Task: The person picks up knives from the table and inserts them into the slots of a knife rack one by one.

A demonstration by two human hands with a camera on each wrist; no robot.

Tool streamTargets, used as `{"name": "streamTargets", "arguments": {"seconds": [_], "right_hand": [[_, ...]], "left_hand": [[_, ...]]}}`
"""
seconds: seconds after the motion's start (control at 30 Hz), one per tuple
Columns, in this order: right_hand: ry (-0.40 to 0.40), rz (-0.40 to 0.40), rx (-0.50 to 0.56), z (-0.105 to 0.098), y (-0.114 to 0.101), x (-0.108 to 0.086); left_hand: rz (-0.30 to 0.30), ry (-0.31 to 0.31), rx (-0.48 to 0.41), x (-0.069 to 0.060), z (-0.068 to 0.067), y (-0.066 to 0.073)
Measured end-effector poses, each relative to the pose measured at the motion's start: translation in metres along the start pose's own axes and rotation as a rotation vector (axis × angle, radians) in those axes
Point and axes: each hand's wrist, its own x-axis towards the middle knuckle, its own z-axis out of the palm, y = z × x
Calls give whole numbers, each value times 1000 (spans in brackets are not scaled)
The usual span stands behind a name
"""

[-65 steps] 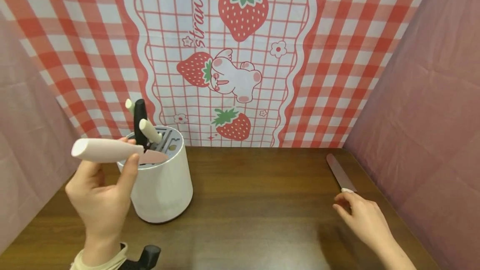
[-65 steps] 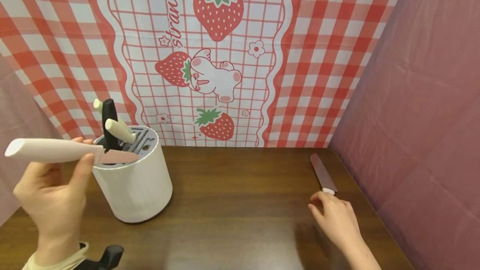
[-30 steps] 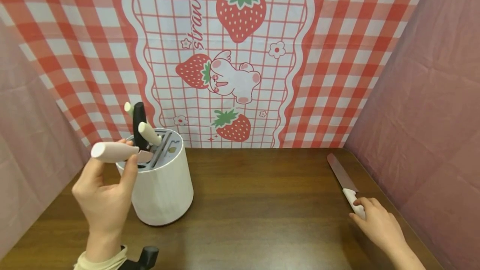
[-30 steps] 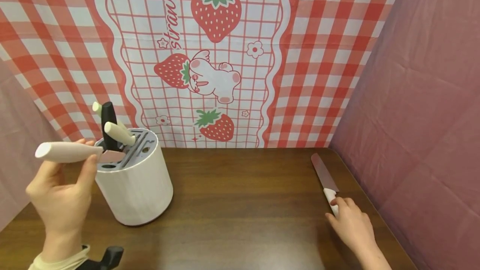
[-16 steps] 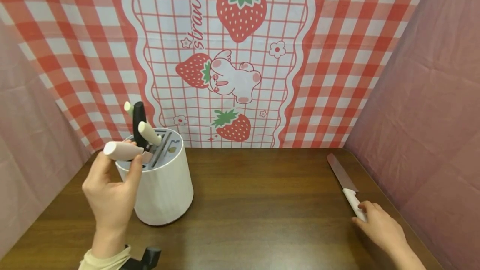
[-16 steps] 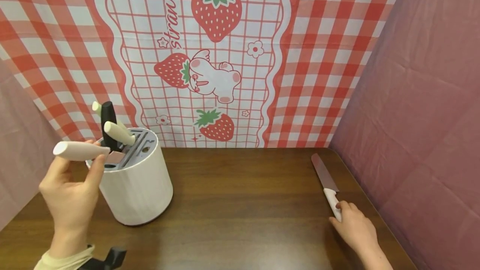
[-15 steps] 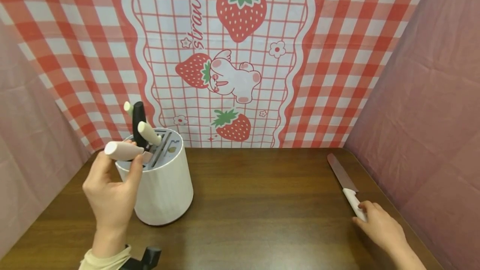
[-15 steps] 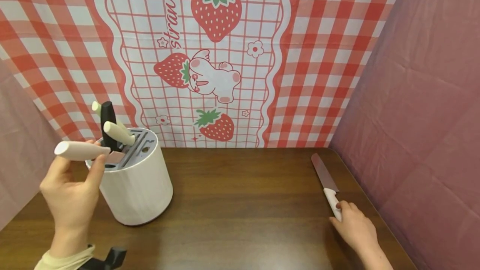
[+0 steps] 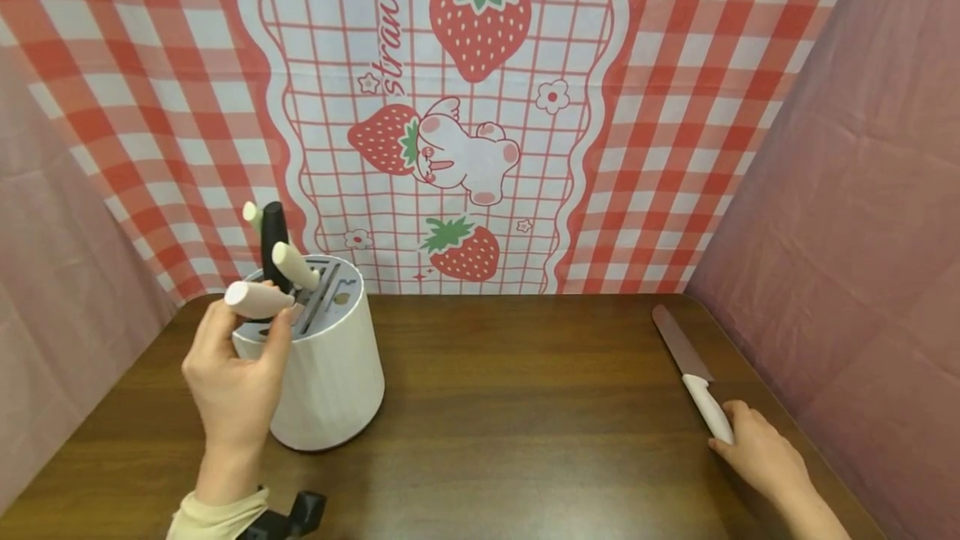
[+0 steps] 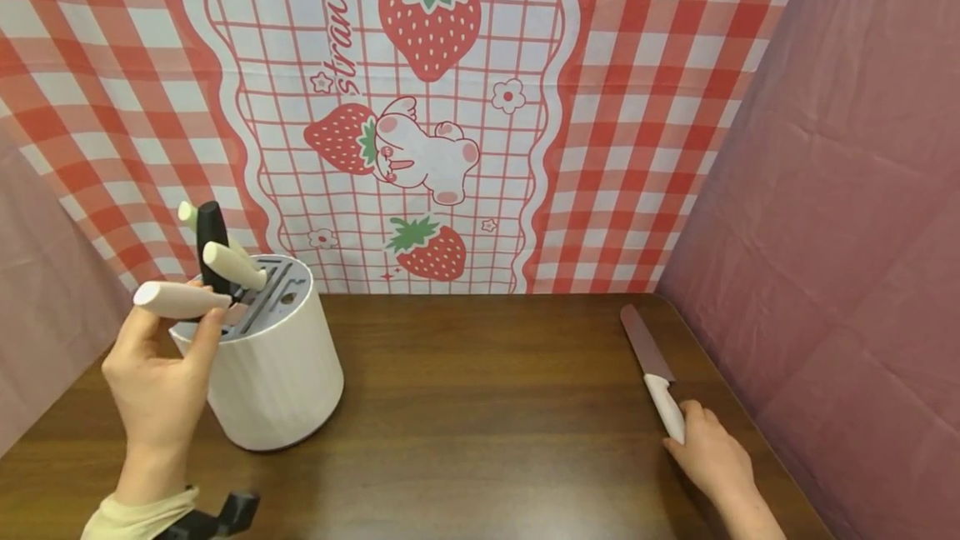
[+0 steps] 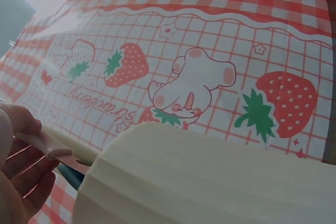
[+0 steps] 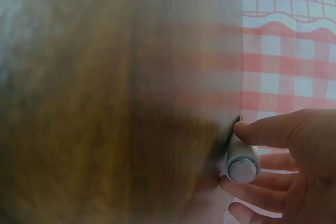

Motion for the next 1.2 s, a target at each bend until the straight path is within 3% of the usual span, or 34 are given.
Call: {"name": "streamTargets", "arguments": {"seconds": [0.27,0.93,1.2], "right_hand": [[-23,8,-17,2,-1,0],[-59,78,5,0,-2,-1],[-50,61,16,2,-1,0]], "left_hand": [[-22,-11,0,-1,0,-2],[-2,-2,145,-5,2,-6],[-10,7,162,-6,3,-7]]}}
